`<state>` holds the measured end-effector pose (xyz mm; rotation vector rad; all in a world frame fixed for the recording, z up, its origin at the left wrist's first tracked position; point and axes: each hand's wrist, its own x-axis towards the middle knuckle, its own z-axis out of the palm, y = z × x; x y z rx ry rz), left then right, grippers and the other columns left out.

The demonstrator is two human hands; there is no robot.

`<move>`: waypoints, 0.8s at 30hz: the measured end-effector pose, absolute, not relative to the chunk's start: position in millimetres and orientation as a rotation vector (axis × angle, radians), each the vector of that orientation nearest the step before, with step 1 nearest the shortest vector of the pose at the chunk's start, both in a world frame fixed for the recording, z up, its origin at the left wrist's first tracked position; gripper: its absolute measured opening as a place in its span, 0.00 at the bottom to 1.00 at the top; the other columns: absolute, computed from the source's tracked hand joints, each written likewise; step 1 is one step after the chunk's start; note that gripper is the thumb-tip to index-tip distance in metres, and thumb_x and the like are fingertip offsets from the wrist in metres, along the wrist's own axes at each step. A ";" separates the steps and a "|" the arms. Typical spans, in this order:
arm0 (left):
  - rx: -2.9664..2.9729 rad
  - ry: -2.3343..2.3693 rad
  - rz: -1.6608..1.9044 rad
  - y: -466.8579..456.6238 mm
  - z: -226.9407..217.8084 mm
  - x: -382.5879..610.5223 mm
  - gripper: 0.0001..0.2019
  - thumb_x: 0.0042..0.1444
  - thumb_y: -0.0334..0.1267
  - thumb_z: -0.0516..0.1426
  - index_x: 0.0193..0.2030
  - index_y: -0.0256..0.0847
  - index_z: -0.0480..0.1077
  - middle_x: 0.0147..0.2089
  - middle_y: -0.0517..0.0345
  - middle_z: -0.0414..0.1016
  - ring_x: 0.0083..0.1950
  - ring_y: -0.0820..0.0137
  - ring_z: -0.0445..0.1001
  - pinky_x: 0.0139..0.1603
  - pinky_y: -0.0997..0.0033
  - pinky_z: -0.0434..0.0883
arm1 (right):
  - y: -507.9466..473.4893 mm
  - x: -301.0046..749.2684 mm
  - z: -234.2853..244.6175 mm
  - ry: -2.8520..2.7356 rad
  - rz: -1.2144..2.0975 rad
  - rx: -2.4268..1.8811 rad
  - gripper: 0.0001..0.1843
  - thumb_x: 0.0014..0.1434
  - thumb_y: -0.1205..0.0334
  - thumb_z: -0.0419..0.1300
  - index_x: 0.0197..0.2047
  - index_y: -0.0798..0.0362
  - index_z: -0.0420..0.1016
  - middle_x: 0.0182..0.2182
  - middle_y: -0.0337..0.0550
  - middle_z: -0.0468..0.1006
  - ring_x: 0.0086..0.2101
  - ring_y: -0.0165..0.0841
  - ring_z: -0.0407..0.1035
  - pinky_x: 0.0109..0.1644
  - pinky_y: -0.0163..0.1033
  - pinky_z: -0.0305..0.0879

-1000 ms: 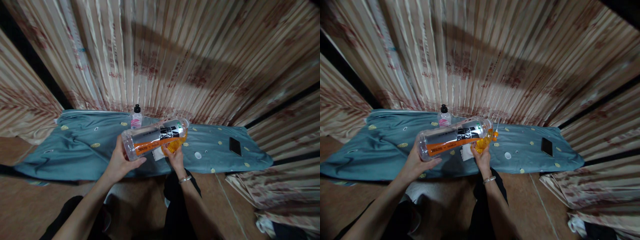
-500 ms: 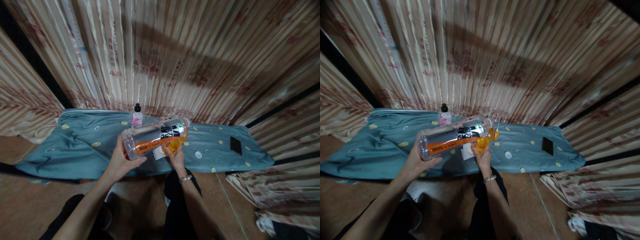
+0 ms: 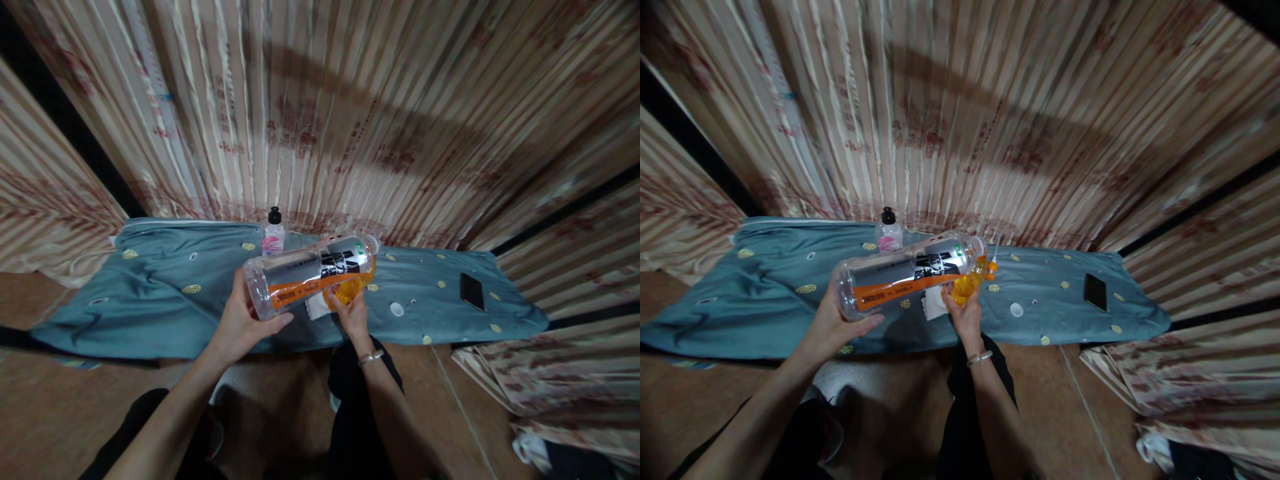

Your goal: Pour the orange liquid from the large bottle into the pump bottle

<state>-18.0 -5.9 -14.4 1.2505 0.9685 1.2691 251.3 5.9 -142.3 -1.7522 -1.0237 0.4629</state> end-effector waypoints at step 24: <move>1.231 0.974 1.261 -7.6 -12.9 -18.2 0.45 0.34 0.41 0.80 0.60 0.44 0.67 0.62 0.45 0.82 0.63 0.43 0.85 0.64 0.41 0.84 | 6.1 251.0 -140.8 -1.041 0.483 -1.756 0.44 0.49 0.34 0.69 0.60 0.53 0.70 0.46 0.57 0.86 0.50 0.57 0.83 0.51 0.54 0.78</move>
